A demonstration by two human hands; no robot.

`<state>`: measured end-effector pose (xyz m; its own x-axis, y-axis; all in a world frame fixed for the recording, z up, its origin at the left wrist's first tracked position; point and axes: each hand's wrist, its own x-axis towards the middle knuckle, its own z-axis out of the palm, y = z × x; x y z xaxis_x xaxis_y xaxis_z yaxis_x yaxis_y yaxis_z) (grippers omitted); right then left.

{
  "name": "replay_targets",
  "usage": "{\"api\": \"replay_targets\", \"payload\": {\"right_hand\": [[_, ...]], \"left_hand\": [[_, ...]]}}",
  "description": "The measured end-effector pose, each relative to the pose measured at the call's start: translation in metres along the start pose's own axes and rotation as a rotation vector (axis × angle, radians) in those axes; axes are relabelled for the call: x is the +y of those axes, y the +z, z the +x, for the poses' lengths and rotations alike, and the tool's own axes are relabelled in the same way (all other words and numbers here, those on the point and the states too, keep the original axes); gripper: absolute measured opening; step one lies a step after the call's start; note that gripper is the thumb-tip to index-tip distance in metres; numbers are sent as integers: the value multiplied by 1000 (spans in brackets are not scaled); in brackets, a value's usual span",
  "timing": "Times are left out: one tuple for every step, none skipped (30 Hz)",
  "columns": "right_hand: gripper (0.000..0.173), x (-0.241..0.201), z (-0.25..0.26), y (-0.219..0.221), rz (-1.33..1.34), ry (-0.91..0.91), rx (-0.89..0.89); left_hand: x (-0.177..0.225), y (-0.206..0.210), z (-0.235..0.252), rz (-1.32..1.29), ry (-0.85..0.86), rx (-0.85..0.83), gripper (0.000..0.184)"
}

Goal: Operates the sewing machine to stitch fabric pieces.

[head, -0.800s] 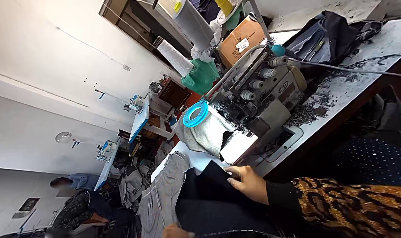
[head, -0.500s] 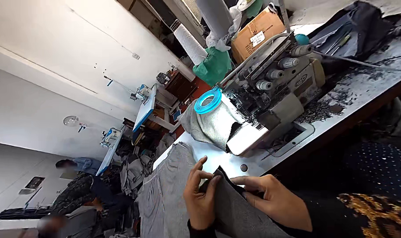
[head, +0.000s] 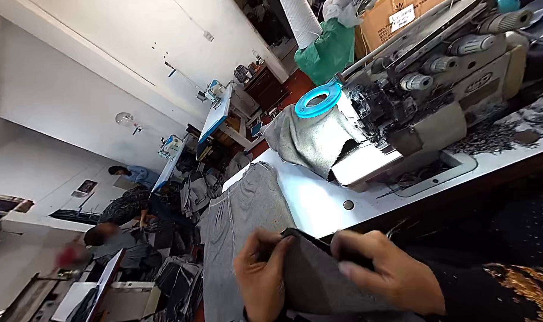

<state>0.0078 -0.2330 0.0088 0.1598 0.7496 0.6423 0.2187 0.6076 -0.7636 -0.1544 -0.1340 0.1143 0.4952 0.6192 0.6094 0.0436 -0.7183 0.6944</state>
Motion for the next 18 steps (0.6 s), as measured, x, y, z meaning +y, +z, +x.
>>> {"api": "replay_targets", "payload": {"right_hand": [[44, -8, 0, -5, -63, -45, -99], [43, -16, -3, -11, -109, -59, -206], [37, -21, -6, -15, -131, -34, -306], [30, -21, -9, -19, -136, 24, -398], [25, -15, -13, -25, -141, 68, -444], [22, -5, -17, -32, -165, 82, -430], [22, 5, -22, -42, -200, 121, -403], [25, 15, -28, -54, -234, 189, -378], [29, 24, -37, -65, -269, 261, -337], [34, 34, -50, -71, -308, 330, -262], [41, 40, -63, -74, -342, 399, -164], [48, 43, -76, -74, -369, 452, -72], [52, 45, -86, -72, -392, 465, 9], [53, 45, -93, -71, -402, 456, 66], [53, 43, -97, -70, -386, 452, 88], [53, 39, -100, -68, -353, 458, 91], [51, 37, -104, -66, -330, 451, 99], [50, 34, -106, -66, -309, 449, 95]], "left_hand": [[18, -6, 7, 79, 73, -18, 16], [38, -11, 16, 142, 134, -48, 15], [56, -14, 26, 177, 185, -88, 15], [69, -14, 36, 182, 228, -138, 14], [74, -8, 48, 172, 266, -192, 14], [70, 3, 61, 179, 301, -246, 13], [56, 21, 72, 189, 329, -276, 12], [32, 42, 82, 180, 345, -295, 12], [5, 67, 90, 163, 308, -319, 13], [-23, 91, 94, 154, 220, -349, 16], [-48, 115, 95, 149, 125, -371, 19], [-69, 136, 91, 162, 60, -368, 20], [-83, 155, 84, 207, 57, -331, 19], [-90, 168, 76, 290, 110, -269, 18], [-91, 178, 69, 390, 211, -189, 19], [-90, 185, 61, 486, 315, -104, 20], [-86, 189, 55, 575, 381, -45, 19], [-80, 191, 48, 652, 419, -6, 19]]}}
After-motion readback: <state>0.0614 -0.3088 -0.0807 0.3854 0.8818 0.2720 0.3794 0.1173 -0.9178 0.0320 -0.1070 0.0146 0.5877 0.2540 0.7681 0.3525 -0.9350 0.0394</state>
